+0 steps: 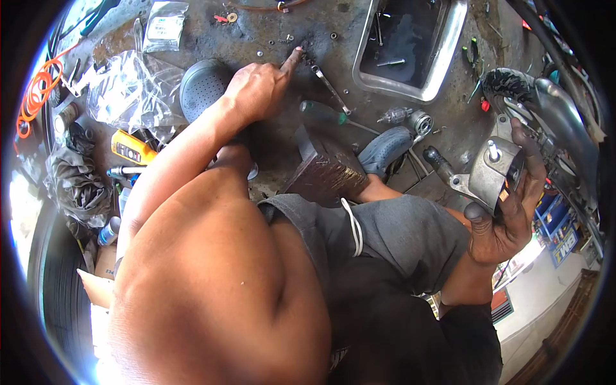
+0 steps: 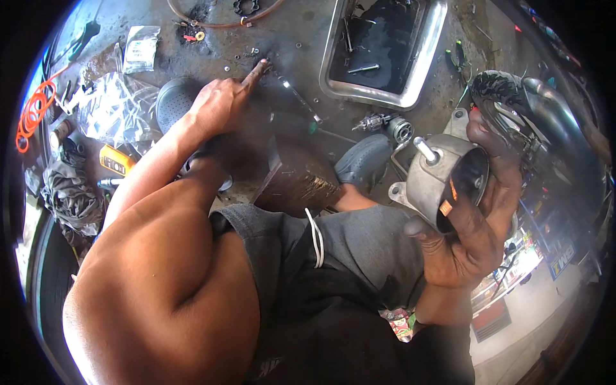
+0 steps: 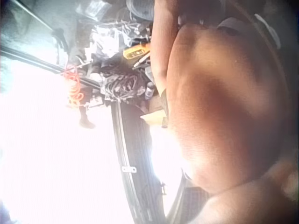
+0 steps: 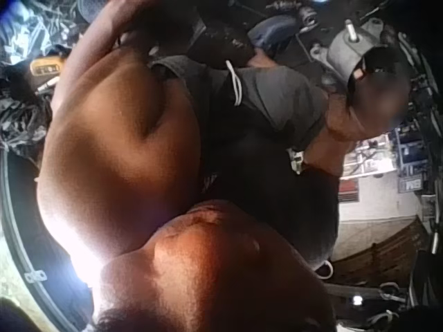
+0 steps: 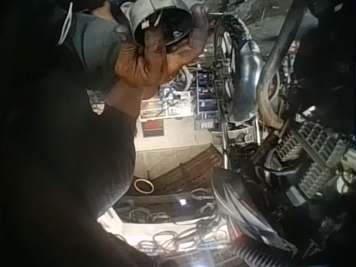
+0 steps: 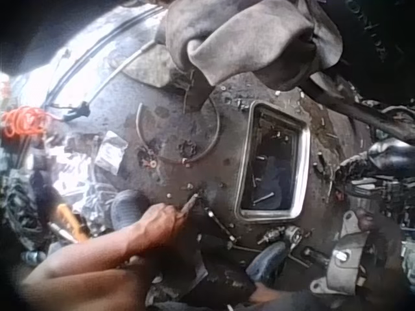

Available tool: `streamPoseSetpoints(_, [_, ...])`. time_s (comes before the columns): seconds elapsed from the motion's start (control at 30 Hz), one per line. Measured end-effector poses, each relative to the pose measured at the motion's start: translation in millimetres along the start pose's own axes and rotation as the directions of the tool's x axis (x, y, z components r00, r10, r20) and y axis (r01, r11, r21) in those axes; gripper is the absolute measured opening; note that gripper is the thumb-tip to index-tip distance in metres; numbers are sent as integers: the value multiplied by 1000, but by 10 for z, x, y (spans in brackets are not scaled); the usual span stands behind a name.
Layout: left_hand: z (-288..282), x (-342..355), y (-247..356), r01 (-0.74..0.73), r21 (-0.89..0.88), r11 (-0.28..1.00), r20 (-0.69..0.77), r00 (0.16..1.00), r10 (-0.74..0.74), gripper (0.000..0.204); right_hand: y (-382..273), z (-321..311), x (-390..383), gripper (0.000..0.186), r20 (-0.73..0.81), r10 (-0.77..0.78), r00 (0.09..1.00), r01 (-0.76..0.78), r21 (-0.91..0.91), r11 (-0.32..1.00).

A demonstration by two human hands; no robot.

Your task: The person assembles a carburetor by hand, inserting a needle valve and a small bracket into the housing, and then places a circular spring over the assembly.

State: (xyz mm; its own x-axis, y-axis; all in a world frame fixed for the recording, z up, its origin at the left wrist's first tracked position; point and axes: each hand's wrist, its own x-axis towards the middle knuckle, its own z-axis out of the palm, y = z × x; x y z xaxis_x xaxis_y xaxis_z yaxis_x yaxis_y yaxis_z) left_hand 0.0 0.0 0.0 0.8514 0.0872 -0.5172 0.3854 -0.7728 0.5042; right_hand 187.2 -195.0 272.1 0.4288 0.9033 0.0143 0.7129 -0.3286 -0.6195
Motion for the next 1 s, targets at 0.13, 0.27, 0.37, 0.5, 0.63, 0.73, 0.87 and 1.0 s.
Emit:
streamPoseSetpoints(0.13, [24,-74,-23,-105,-27,994,-41,994,103,76,-22,40,30,37,-6,34,999,-34,-2,999])
streamPoseSetpoints(0.27, [67,-148,14,-184,-41,982,-36,983,183,60,-7,35,20,37,-13,67,998,-67,6,998])
streamPoseSetpoints(0.37, [29,-183,67,-122,-70,990,40,991,125,68,26,11,0,37,-1,56,998,-56,17,998])
streamPoseSetpoints(0.5, [61,-102,114,-67,-121,990,144,986,84,81,27,13,-15,37,-5,45,999,-45,23,999])
streamPoseSetpoints(0.63, [125,20,120,-82,-153,985,64,994,93,94,6,21,-17,34,-17,65,998,-65,2,998])
streamPoseSetpoints(0.73, [152,50,125,-80,-237,968,58,994,97,96,5,12,-27,34,-21,75,997,-74,31,997])
streamPoseSetpoints(0.87, [115,65,189,-65,-342,938,71,993,95,86,19,-8,-41,35,-5,73,997,-73,32,997])
streamPoseSetpoints(1.0, [223,20,193,-132,-416,900,1,989,145,76,-16,21,-29,36,-22,99,995,-98,44,994])
